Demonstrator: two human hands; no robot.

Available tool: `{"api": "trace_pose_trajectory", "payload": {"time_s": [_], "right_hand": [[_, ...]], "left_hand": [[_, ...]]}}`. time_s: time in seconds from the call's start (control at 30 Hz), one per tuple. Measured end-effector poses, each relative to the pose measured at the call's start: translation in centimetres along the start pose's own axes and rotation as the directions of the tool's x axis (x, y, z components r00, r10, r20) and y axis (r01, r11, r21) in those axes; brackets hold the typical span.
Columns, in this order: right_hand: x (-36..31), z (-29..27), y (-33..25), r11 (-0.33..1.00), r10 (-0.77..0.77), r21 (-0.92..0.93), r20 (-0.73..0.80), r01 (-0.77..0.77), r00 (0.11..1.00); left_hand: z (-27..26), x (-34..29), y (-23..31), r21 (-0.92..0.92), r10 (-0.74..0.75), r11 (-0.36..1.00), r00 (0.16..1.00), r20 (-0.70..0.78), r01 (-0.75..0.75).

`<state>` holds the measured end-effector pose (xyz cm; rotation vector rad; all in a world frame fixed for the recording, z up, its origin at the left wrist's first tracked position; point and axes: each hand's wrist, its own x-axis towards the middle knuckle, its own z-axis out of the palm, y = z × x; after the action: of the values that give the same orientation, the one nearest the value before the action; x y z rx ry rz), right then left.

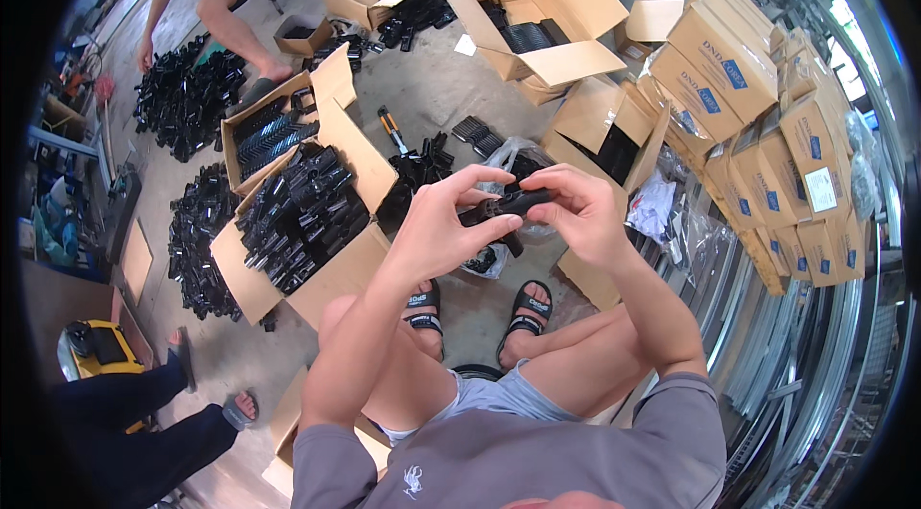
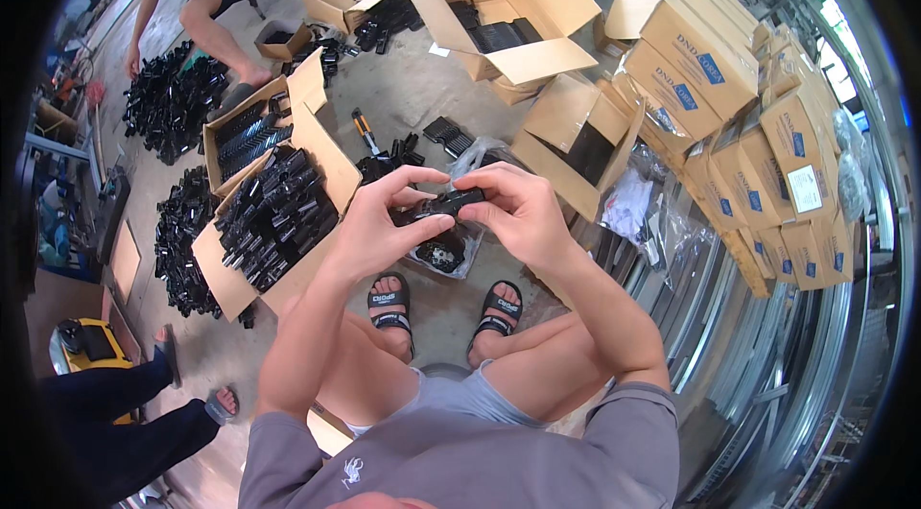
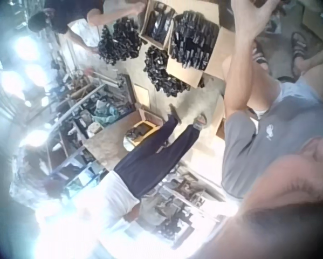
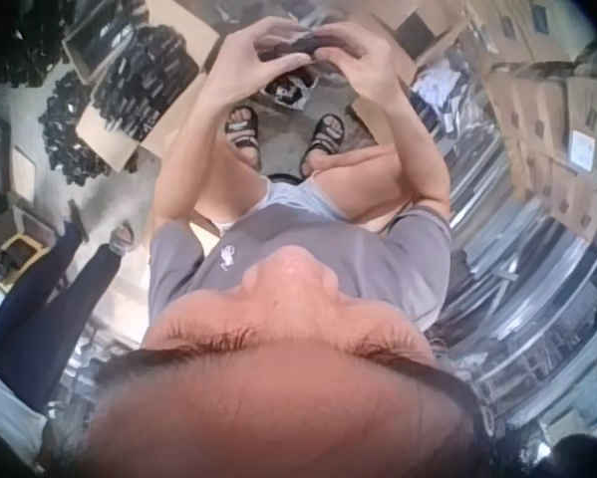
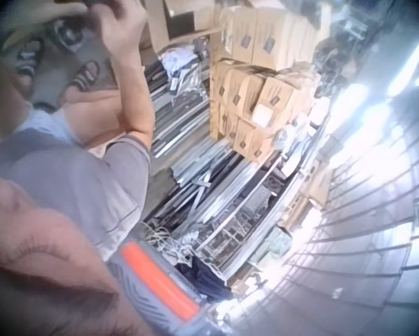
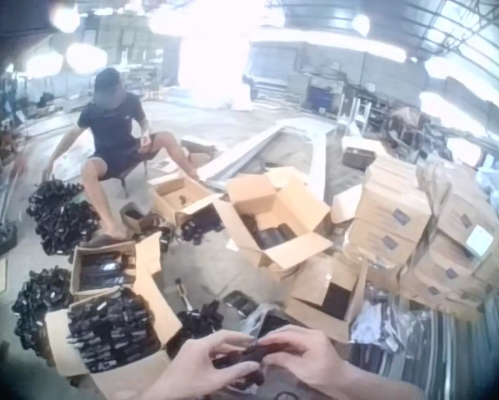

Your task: The person picks up and joins several black metal components together by hand while sitting on the floor of a fabrication shop.

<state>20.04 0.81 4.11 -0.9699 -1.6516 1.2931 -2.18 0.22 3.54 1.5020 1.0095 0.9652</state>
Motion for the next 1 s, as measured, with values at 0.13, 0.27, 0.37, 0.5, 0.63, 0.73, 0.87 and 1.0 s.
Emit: {"api": "trace_pose_trajectory", "payload": {"time_s": [0.13,0.27,0.37,0.5,0.63,0.73,0.87,1.0], "right_hand": [[0.0,-0.6,-1.3,0.993,0.070,0.098,-0.018,-0.068,0.997],[-0.6,-0.8,-1.7,0.989,0.131,0.071,-0.025,-0.129,0.991],[-0.8,-0.7,-1.4,0.980,0.187,0.080,-0.027,-0.185,0.982],[0.0,-0.2,-0.8,0.961,0.203,0.210,-0.088,-0.181,0.975],[2.2,-2.2,4.2,0.963,0.264,0.151,-0.326,-0.225,0.908],[3.1,-0.7,13.5,0.792,0.310,-0.495,-0.180,-0.358,0.933],[0.9,4.5,25.1,0.493,0.543,-0.844,0.110,-0.210,0.833],[-2.4,11.7,36.6,0.497,0.523,-0.786,-0.066,-0.367,0.850]], "left_hand": [[0.9,-0.2,-0.9,-0.119,-0.037,0.992,0.999,0.038,0.041],[2.5,-0.7,-0.4,-0.282,-0.060,0.958,0.998,0.003,0.059],[3.1,-0.9,-1.0,-0.273,-0.132,0.955,0.991,-0.031,0.118],[2.8,-0.9,-2.1,-0.521,-0.262,0.823,0.965,0.005,0.227],[2.4,-0.6,-0.7,-0.799,-0.359,0.533,0.930,0.086,0.279],[1.6,-0.4,-1.4,-0.841,-0.347,0.495,0.937,0.039,0.219],[0.8,-0.2,-0.8,-0.870,-0.322,0.462,0.946,0.017,0.172],[-0.2,-0.5,-0.5,-0.876,-0.367,0.462,0.929,-0.049,0.136]]}}
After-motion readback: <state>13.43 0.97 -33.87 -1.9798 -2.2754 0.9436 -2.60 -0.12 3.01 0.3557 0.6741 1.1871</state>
